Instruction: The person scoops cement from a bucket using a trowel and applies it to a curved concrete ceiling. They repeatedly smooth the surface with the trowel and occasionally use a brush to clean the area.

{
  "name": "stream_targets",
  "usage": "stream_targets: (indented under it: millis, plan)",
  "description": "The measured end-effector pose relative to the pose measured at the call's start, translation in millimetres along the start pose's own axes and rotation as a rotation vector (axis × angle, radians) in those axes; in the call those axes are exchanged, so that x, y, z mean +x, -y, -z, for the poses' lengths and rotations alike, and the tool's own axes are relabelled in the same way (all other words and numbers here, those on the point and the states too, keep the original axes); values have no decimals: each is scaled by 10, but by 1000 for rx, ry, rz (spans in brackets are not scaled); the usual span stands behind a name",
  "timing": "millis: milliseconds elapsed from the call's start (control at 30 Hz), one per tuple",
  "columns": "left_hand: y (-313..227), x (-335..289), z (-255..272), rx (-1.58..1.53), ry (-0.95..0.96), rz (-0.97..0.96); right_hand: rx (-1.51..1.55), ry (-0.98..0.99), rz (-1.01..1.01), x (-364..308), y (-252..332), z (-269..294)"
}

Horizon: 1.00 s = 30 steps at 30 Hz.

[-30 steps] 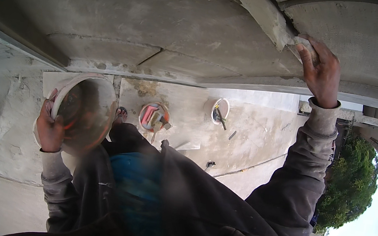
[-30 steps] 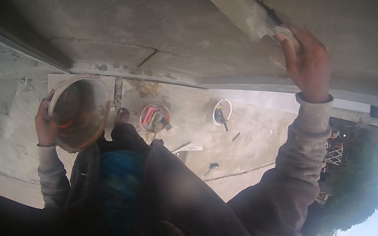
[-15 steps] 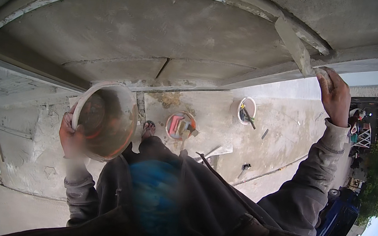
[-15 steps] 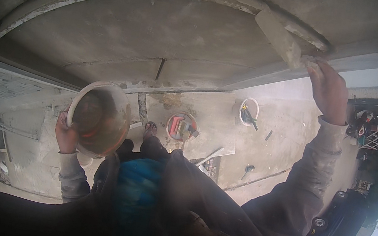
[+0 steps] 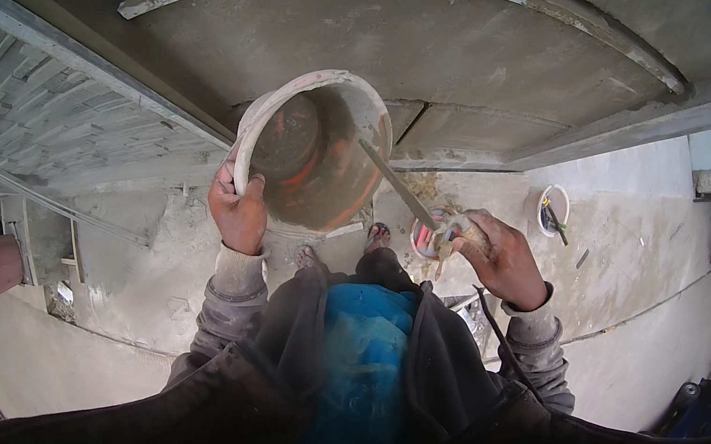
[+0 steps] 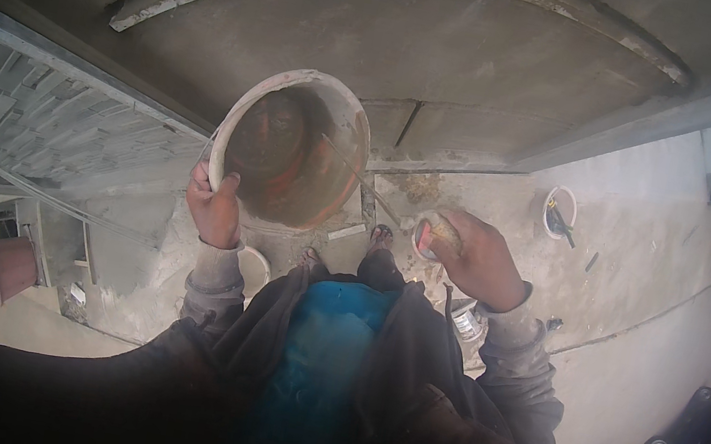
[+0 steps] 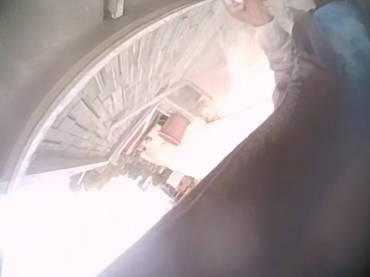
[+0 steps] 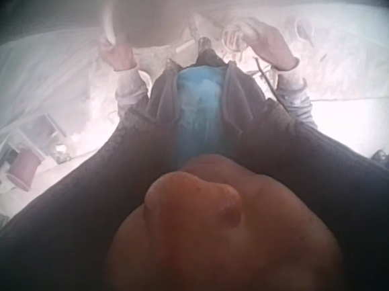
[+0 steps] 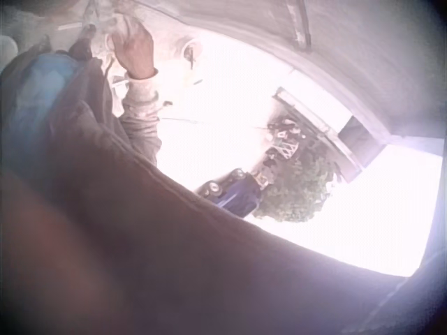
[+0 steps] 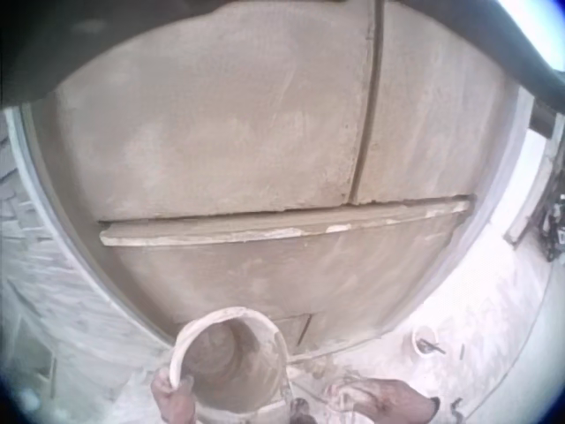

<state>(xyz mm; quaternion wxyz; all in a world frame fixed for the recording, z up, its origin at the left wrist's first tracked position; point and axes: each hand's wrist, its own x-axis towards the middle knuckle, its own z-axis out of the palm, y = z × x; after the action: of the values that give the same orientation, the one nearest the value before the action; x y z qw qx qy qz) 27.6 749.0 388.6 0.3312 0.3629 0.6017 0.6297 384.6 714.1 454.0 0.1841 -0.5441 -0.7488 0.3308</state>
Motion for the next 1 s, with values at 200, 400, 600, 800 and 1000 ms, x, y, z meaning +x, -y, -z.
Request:
stream_targets:
  millis: [200,400,600,800,1000]
  plan:
    - [-143,-22,333,-113,-33,-82,-482,-128,83,700,510,-547]
    - [-164,-137,504,-76,-23,-155,-711,-140,91,1252,1192,-1289]
    - [-36,-96,685,-124,-26,-268,-473,-23,21,1066,1456,-1707]
    - [0,2,851,-197,51,-240,-164,266,-7,952,1448,-1746]
    - [159,31,915,-274,121,-26,411,313,-212,869,1328,-1764]
